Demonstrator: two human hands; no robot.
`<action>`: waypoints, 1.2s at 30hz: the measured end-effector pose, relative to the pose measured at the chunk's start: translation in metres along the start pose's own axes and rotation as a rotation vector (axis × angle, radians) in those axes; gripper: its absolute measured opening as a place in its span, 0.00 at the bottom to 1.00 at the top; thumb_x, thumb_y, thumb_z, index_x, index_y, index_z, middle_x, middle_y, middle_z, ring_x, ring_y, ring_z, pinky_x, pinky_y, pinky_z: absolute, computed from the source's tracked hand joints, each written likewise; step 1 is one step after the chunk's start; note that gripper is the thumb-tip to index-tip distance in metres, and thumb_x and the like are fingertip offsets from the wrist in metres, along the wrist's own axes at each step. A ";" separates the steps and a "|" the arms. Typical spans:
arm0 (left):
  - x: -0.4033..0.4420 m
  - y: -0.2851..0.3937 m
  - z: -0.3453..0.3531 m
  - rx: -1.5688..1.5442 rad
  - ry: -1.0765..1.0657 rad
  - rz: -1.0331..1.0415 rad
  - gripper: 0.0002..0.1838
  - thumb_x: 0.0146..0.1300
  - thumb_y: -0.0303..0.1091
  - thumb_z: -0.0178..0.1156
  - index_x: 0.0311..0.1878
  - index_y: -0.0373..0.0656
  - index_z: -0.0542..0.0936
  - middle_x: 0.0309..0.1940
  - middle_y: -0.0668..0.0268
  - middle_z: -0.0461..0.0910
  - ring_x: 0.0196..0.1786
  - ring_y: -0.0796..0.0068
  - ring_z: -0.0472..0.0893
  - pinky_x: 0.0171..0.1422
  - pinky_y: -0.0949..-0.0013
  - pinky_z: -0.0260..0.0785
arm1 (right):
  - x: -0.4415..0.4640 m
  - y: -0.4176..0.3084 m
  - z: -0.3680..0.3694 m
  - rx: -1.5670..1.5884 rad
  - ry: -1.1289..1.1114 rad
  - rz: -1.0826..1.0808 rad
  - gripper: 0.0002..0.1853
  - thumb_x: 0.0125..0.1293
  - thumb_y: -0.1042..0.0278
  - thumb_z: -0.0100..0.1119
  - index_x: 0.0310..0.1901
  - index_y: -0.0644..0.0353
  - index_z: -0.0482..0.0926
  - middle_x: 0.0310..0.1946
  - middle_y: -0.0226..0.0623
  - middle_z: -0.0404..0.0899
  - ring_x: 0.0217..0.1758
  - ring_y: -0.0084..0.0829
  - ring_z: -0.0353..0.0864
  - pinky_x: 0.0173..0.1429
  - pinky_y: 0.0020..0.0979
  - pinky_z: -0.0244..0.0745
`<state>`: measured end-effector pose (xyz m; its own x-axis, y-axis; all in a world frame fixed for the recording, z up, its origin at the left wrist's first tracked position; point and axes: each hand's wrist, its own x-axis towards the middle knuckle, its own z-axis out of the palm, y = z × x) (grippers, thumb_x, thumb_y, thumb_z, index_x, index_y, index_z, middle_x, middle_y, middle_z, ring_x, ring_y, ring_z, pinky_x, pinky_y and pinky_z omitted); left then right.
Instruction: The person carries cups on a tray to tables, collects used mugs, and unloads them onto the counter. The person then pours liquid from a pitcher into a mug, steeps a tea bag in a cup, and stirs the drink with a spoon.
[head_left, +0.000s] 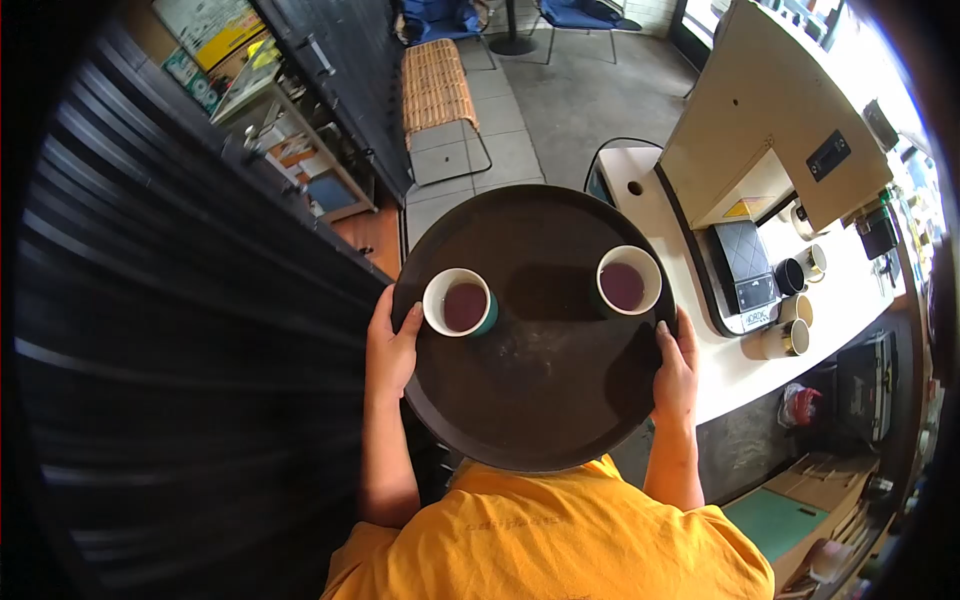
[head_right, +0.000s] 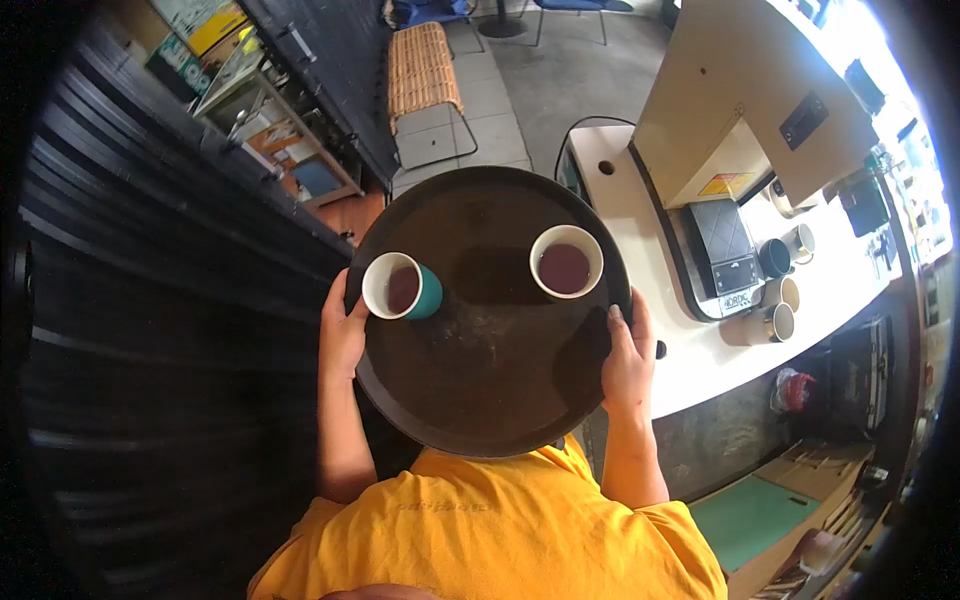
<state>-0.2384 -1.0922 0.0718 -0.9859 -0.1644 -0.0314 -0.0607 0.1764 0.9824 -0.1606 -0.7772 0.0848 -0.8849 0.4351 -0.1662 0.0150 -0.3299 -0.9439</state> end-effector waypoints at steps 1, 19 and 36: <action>0.017 0.002 0.004 0.028 0.003 -0.003 0.22 0.68 0.30 0.58 0.62 0.33 0.70 0.54 0.61 0.78 0.57 0.73 0.75 0.62 0.71 0.64 | 0.008 -0.003 0.007 0.006 0.025 -0.001 0.22 0.73 0.72 0.47 0.66 0.67 0.63 0.57 0.41 0.74 0.59 0.27 0.74 0.64 0.26 0.67; 0.309 0.046 0.107 -0.025 -0.605 0.224 0.18 0.67 0.27 0.55 0.58 0.32 0.73 0.52 0.62 0.78 0.56 0.72 0.75 0.64 0.71 0.63 | 0.127 -0.018 0.101 0.305 0.530 -0.096 0.20 0.77 0.65 0.42 0.64 0.67 0.65 0.58 0.40 0.74 0.60 0.31 0.73 0.64 0.31 0.69; 0.517 0.084 0.205 0.144 -0.831 0.273 0.26 0.64 0.32 0.60 0.61 0.25 0.69 0.55 0.49 0.77 0.58 0.64 0.76 0.65 0.67 0.64 | 0.279 -0.011 0.192 0.205 0.816 -0.200 0.17 0.77 0.67 0.39 0.61 0.64 0.70 0.55 0.36 0.77 0.56 0.26 0.75 0.62 0.28 0.69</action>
<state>-0.7853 -0.9636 0.1005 -0.7600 0.6496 0.0224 0.2297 0.2361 0.9442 -0.4967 -0.8130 0.1040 -0.2501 0.9406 -0.2296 -0.2591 -0.2935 -0.9202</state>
